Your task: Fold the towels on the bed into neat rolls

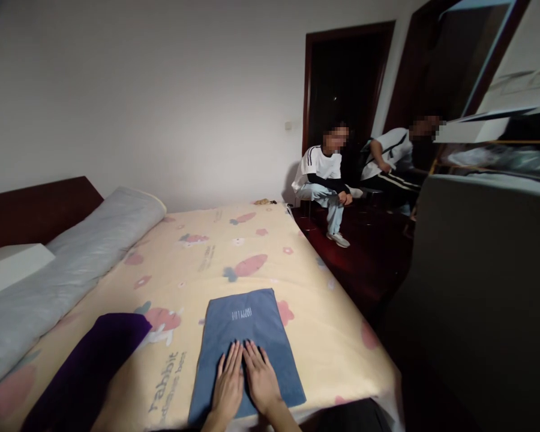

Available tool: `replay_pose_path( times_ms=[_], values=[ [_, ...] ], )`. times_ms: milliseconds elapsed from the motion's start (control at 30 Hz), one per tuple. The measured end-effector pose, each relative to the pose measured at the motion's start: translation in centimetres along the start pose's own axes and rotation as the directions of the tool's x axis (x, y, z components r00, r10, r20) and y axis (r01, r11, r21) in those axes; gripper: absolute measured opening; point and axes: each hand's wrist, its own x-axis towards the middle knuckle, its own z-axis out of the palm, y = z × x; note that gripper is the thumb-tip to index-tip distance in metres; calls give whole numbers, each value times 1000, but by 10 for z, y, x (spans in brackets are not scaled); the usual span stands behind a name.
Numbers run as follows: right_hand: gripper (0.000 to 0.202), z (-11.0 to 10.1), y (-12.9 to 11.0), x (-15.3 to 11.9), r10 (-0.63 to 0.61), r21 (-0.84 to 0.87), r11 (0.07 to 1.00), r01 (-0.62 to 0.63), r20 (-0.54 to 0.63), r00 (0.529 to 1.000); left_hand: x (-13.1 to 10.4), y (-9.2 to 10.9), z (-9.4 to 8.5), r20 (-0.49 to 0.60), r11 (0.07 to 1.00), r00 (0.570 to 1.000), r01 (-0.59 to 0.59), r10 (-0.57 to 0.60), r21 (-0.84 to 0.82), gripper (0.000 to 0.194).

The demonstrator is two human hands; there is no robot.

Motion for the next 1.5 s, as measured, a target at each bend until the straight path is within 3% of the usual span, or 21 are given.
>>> replay_pose_path(
  times_ms=[67, 133, 267, 333, 400, 467, 533, 667, 767, 867, 933, 1067, 1233, 1367, 1433, 1500],
  values=[
    [59, -1, 3, 9, -31, 33, 999, 30, 53, 998, 6, -5, 4, 18, 1000, 1000, -11, 11, -2, 60],
    [52, -7, 17, 13, -2, 42, 999, -2, 80, 997, 8, -23, 2, 32, 1000, 999, -10, 10, -8, 56],
    [51, -27, 66, 5, 226, -35, 974, -225, 52, 973, 1, -89, -17, 67, 994, 992, 104, -106, 38, 52],
    [53, -31, 83, 1, 275, -69, 960, -272, 23, 961, -3, -118, -25, 62, 996, 996, 61, -65, 69, 51],
    [53, -28, 84, 3, 273, -86, 958, -274, -19, 962, -1, -131, -28, 0, 994, 999, -44, 44, 97, 51],
    [52, -19, 71, 12, 228, -80, 970, -231, -49, 972, 9, -127, -29, -95, 985, 987, -113, 126, 133, 54],
    [50, -9, 50, 29, 116, -46, 992, -118, -32, 993, 27, -109, -27, -147, 978, 975, -145, 167, 152, 59],
    [60, 1, 23, 70, -141, 74, 988, 135, 79, 987, 71, -69, -21, -73, 962, 961, -259, 265, 86, 60],
    [62, -4, 33, 102, -168, 122, 981, 150, 156, 973, 100, -67, -18, -25, 961, 961, -272, 274, 45, 62],
    [58, -11, 61, 128, -189, 125, 979, 164, 228, 955, 120, -89, -15, 22, 970, 973, -232, 231, 75, 62],
    [56, -15, 85, 139, -154, 84, 987, 138, 219, 963, 129, -106, -12, 37, 982, 987, -158, 155, 103, 59],
    [56, -17, 130, 143, 73, -61, 996, -68, 98, 992, 135, -127, -4, -11, 988, 998, 67, -66, 143, 55],
    [60, -13, 162, 134, 143, -146, 979, -144, -16, 990, 134, -131, -6, -25, 985, 996, 88, -86, 149, 55],
    [59, -3, 152, 135, 218, -192, 951, -243, -140, 966, 140, -120, -11, -33, 980, 992, 124, -121, 157, 55],
    [58, 5, 135, 138, 247, -201, 936, -289, -207, 947, 147, -102, -8, -69, 973, 984, 173, -164, 156, 56],
    [55, 13, 113, 142, 195, -196, 952, -233, -197, 961, 153, -78, -2, -91, 980, 986, 148, -136, 134, 58]
  ],
)
